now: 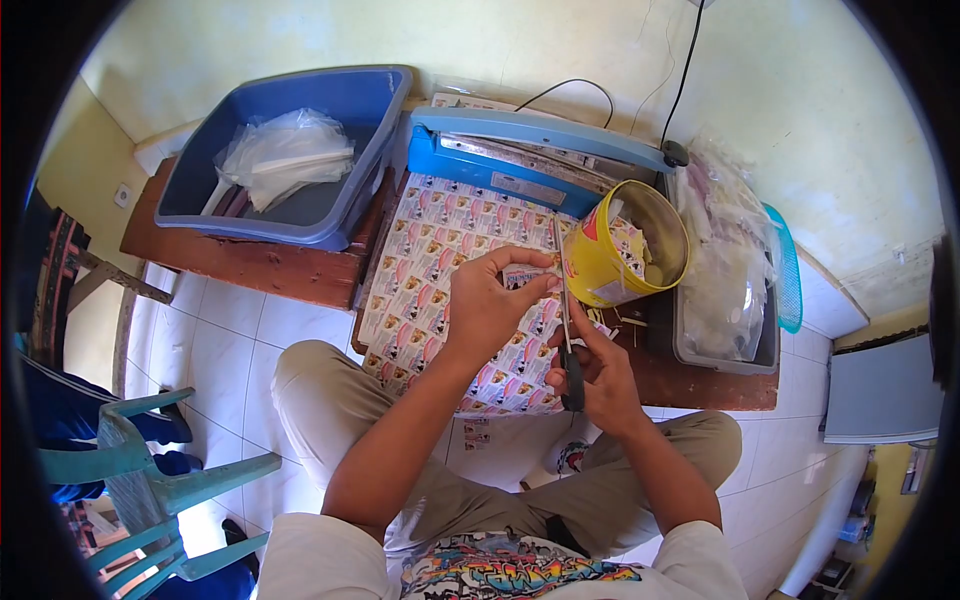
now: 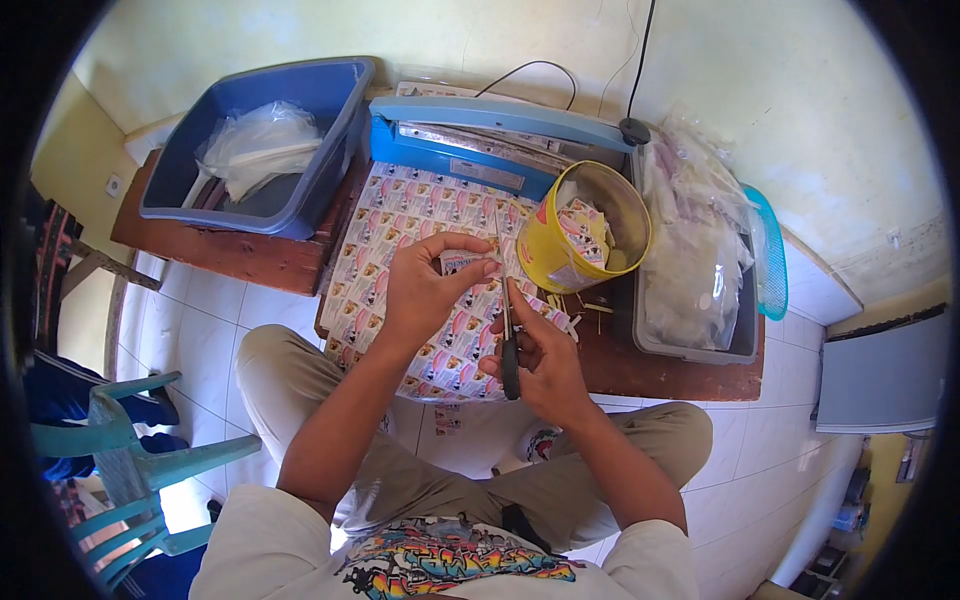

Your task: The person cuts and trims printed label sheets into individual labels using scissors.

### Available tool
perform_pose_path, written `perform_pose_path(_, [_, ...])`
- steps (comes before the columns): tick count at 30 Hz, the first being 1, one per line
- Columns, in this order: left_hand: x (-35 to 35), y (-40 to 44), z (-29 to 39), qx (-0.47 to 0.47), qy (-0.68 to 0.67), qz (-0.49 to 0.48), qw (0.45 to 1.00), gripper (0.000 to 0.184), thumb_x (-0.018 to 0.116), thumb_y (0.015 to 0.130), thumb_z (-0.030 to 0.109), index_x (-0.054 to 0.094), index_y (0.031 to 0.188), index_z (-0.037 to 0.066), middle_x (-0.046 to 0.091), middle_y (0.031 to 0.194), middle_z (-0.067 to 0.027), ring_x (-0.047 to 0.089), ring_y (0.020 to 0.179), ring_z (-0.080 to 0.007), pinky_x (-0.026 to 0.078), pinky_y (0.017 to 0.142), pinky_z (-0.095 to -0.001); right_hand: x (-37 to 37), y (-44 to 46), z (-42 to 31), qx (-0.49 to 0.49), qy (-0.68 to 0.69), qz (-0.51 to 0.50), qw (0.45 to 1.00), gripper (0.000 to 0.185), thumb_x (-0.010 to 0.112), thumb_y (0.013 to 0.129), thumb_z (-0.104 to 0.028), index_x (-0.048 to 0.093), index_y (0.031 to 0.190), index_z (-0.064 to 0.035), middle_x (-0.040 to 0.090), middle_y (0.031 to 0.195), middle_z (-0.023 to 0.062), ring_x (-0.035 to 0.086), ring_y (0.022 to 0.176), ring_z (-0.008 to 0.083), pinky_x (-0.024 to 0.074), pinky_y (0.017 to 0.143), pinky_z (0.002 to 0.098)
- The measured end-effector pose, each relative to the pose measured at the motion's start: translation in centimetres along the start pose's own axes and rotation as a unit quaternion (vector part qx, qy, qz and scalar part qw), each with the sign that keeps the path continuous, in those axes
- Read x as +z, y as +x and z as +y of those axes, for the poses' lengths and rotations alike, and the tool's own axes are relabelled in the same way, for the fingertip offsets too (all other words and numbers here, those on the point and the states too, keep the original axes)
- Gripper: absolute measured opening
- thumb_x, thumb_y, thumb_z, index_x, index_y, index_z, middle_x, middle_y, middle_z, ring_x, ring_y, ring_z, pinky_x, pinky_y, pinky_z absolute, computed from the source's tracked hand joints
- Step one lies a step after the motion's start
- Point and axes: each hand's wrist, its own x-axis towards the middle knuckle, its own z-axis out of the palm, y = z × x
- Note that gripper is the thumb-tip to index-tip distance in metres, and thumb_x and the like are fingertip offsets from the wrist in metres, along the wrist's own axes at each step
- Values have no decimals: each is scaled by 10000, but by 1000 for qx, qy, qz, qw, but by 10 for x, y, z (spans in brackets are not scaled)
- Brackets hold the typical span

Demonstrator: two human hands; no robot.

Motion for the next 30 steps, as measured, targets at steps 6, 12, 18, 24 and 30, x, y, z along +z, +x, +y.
perform_pose_path(6, [2,0,-6,12,-30,-2,999,236,846,850,102,776,1051,-1,786,951,-76,704,807,-76,543,726,-233,-1,1,0,-1,8,2,1000,983,847,836,-13,292,1644,-95,570,1214,90,624,950,93,578,832,247])
perform_pose_path(12, [2,-1,1,-10,1,-8,1000,212,831,852,65,771,1038,-18,786,943,-93,723,812,-95,570,743,-238,-1,1,-2,8,9,3,1000,983,841,838,-13,290,1647,-107,572,1218,87,620,942,93,575,838,251])
perform_pose_path(18, [3,0,-6,-8,-14,-13,1000,209,828,855,57,768,1038,-25,786,939,-102,740,805,-112,580,734,-245,-2,1,0,15,13,8,1000,982,836,840,-5,293,1650,-124,576,1201,79,621,935,91,563,854,249])
perform_pose_path(24, [4,-1,-6,-8,-19,-15,1000,217,825,860,55,764,1050,-30,785,936,-104,737,801,-106,575,726,-236,-1,0,3,12,26,8,1000,981,831,845,0,286,1651,-121,572,1219,81,624,939,93,556,865,247])
perform_pose_path(30, [3,-2,-3,-3,-27,-9,1000,222,831,854,60,769,1049,-26,787,922,-99,724,793,-85,554,704,-216,-1,1,3,11,31,12,999,972,841,852,-42,280,1645,-75,560,1245,90,617,980,105,557,872,252])
